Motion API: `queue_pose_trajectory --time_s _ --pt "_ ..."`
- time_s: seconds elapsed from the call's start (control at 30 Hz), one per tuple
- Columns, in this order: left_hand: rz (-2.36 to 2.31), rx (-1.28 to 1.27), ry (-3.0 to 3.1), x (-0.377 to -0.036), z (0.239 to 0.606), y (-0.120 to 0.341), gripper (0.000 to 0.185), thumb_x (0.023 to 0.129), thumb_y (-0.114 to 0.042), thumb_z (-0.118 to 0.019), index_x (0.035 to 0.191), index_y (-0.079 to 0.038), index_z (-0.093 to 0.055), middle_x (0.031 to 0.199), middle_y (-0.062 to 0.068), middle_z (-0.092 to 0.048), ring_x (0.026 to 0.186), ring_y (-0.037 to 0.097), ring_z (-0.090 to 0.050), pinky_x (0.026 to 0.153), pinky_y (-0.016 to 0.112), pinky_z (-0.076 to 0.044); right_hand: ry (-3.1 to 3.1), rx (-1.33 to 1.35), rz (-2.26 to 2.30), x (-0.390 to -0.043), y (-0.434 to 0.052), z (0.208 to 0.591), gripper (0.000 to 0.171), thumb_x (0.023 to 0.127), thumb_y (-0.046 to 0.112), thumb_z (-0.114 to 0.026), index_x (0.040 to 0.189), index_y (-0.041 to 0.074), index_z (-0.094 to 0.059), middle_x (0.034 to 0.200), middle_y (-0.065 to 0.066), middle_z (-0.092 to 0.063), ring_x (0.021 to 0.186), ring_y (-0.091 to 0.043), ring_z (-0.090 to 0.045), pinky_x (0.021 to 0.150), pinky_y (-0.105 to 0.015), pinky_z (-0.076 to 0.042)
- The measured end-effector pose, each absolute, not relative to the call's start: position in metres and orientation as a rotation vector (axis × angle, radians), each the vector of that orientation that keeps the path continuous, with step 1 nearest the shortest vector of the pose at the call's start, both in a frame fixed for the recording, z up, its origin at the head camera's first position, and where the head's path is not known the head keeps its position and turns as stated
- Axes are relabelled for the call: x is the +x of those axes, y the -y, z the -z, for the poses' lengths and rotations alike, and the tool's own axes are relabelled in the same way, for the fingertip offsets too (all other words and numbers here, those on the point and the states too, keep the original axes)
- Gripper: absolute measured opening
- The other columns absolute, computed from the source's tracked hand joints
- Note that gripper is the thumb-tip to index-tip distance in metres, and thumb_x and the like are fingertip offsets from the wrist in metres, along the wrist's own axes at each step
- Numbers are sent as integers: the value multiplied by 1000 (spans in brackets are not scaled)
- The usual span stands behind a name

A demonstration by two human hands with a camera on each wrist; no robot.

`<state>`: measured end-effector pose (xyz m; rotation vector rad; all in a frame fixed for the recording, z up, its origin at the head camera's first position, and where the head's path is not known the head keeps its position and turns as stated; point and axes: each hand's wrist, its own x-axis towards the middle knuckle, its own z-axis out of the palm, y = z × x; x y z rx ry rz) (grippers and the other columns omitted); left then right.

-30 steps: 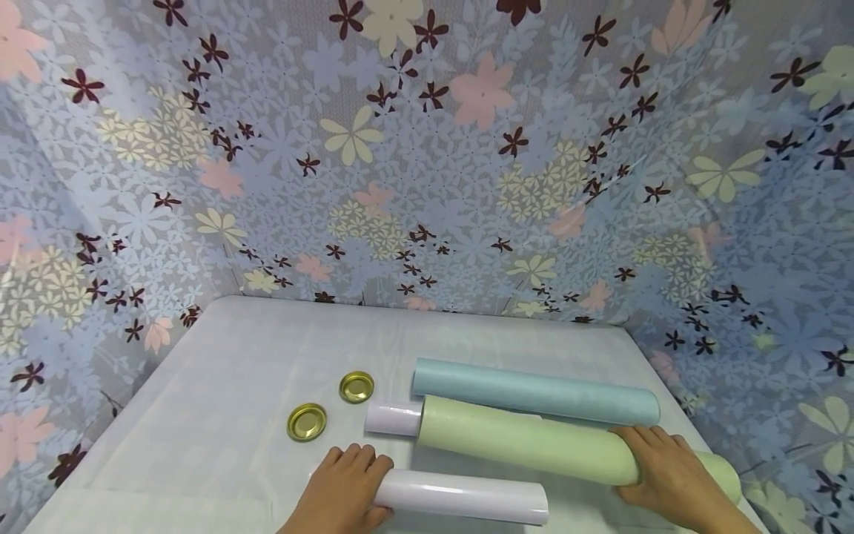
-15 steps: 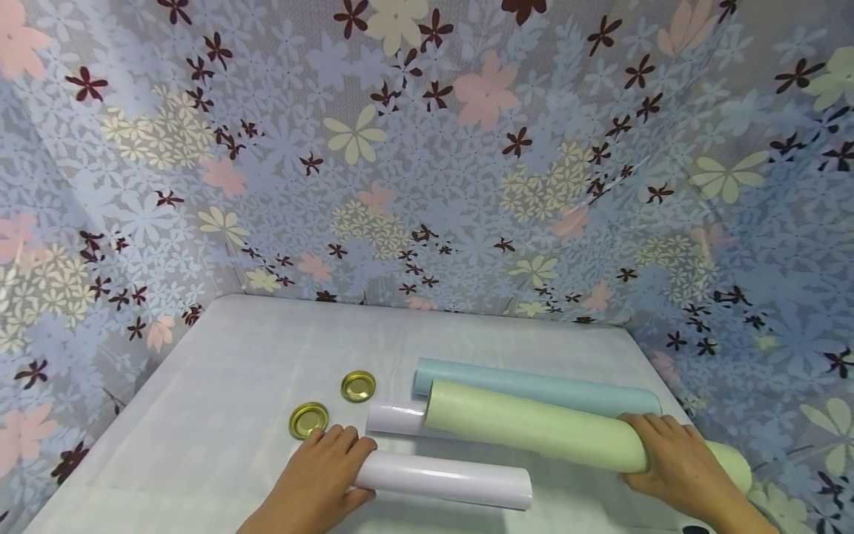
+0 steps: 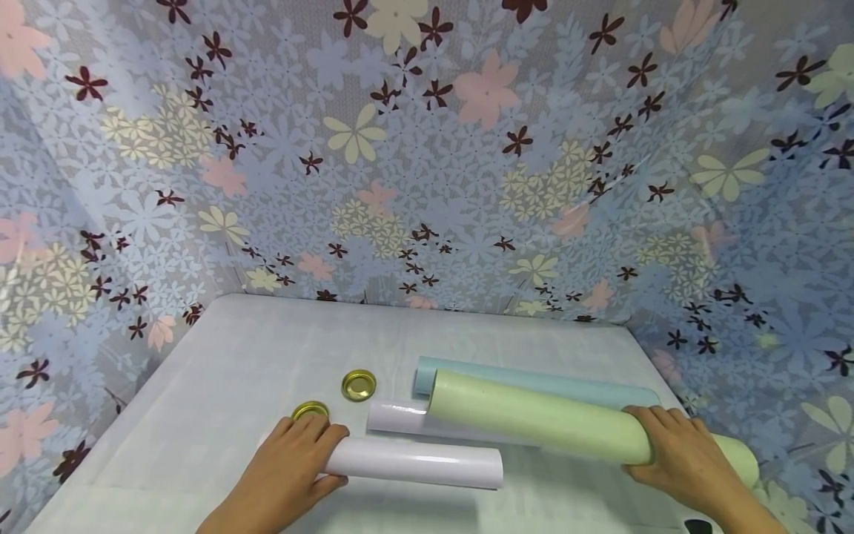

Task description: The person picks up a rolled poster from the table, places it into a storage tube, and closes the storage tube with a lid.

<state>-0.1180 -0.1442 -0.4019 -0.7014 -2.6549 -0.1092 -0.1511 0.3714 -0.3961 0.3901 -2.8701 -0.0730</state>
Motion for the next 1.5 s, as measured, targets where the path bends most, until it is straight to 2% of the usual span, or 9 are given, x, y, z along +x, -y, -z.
queue_pose_trajectory --time_s 0.3,0.57,0.9,1.5 --pt "90 -670 2720 -119 395 157 53 67 -51 -77 107 -23 -57 105 -7 -59 96 10 -54 78 33 -42 2915 346 70 -153 -374 393 82 52 47 -86 119 12 -55 106 -10 -64 92 -33 -59 71 -56 -42" --pt "76 -676 2655 -120 393 167 56 66 -49 -79 110 -21 -58 103 -7 -60 90 11 -54 76 32 -42 2897 331 97 -156 -376 389 83 51 46 -87 119 10 -54 105 -14 -64 91 -36 -59 72 -59 -42" --pt "37 -636 2615 -122 387 181 56 64 -49 -79 109 -23 -58 94 -8 -57 87 11 -53 75 31 -41 2884 345 80 -158 -378 382 84 52 46 -86 120 10 -54 108 -16 -63 94 -39 -58 72 -60 -41" --pt "80 -623 2529 -124 381 204 58 60 -43 -83 108 -18 -61 94 -5 -60 86 13 -55 74 36 -43 2847 341 75 -158 -382 376 86 51 45 -86 121 9 -53 108 -20 -63 94 -42 -56 74 -60 -39"
